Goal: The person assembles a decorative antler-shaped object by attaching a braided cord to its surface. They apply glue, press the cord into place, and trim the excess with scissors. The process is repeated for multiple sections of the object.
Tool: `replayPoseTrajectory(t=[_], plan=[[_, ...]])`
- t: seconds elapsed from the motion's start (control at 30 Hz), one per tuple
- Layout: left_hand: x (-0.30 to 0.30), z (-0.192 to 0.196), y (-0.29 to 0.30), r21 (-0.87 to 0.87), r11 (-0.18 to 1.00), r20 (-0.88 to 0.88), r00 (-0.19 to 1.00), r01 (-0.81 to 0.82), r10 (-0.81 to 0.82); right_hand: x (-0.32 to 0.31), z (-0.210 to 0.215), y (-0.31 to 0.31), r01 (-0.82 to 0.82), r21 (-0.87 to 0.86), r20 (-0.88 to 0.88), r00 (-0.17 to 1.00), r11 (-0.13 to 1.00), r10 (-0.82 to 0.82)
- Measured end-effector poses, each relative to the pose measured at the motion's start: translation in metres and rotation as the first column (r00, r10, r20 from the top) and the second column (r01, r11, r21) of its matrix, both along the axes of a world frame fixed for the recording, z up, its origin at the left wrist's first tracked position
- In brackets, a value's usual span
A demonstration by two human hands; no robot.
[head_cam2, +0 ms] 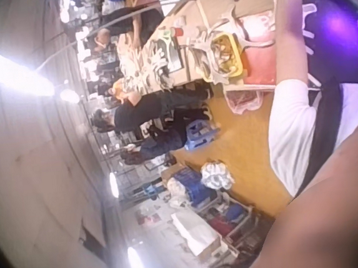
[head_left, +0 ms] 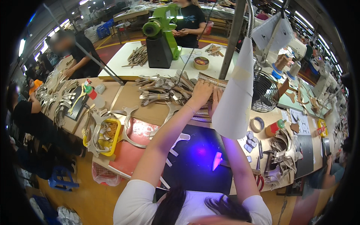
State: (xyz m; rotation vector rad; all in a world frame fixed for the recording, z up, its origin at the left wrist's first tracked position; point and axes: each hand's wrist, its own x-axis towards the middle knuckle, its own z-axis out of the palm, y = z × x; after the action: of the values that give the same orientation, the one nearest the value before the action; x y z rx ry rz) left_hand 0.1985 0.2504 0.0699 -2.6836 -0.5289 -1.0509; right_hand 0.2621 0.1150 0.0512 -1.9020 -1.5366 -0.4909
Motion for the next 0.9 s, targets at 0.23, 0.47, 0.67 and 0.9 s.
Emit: replayPoseTrajectory(t=[0.23,0.47,0.67,0.9], plan=[[-0.007,-0.009,0.002,0.018,0.995,-0.107,0.99,-0.093,0.095,0.03,-0.026,0.055,0.104,0.05,0.229,0.967,0.993,-0.113],[-0.008,-0.022,0.005,-0.064,0.995,-0.093,0.994,-0.071,0.065,0.036,-0.025,0.055,0.067,0.004,0.2,0.977,0.998,-0.066],[-0.01,-0.003,0.008,-0.309,0.95,-0.067,0.998,-0.037,0.017,0.034,-0.013,0.047,0.046,-0.056,0.214,0.976,0.997,-0.033],[-0.078,0.025,0.029,-0.584,0.794,-0.312,0.95,-0.167,-0.03,0.035,-0.015,0.048,0.051,-0.118,0.194,0.981,0.992,-0.028]])
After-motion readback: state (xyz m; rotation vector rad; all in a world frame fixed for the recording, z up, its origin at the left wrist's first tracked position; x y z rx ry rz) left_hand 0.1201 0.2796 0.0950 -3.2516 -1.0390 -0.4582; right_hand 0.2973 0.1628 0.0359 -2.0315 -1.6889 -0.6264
